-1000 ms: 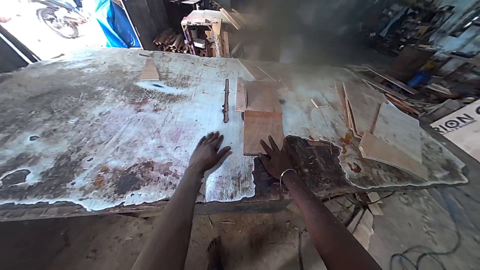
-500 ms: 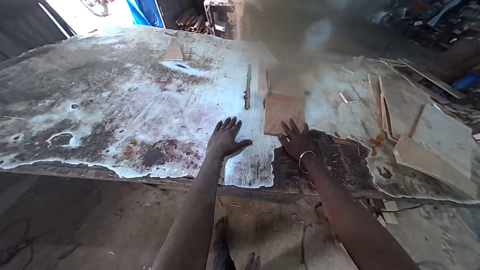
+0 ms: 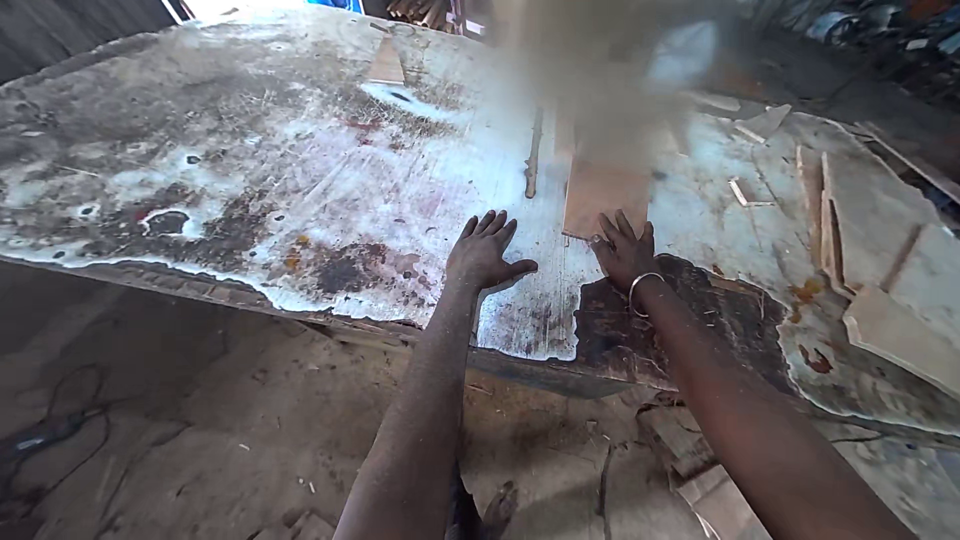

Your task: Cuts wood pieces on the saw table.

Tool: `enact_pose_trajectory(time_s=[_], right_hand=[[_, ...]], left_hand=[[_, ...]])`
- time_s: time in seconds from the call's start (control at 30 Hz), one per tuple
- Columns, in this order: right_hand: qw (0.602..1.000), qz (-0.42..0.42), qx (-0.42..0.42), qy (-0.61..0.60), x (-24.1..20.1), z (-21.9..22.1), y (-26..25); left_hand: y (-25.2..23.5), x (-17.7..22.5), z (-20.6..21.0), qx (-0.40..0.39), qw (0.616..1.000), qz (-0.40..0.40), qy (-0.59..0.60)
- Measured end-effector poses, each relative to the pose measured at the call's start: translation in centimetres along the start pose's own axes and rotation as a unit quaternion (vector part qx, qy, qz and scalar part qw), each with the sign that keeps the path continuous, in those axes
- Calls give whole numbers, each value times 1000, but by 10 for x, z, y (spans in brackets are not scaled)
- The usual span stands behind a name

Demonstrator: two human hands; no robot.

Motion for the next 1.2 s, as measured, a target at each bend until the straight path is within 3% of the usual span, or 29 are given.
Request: enact_pose_trajectory(time_s=[0.3, 0.77, 1.2], right_hand=[[999, -27, 16, -9, 4, 0, -12], [999, -30, 13, 4, 11, 3, -83], [1000, -24, 19, -3, 13, 0, -118]], left_hand=[[-2, -2, 0, 5, 1000, 7, 14], [-1, -2, 0, 1, 1000, -3, 12], [-1, -3, 1, -2, 1000, -4, 10]])
Point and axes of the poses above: each hand's wrist, its own y-axis away from the middle knuckle, its own z-axis out of the palm, x = y × z, the point moved 9 cm from there along -y, towards the middle knuckle, and after that the axes turned 2 degrees about y, right-handed, at the moved point
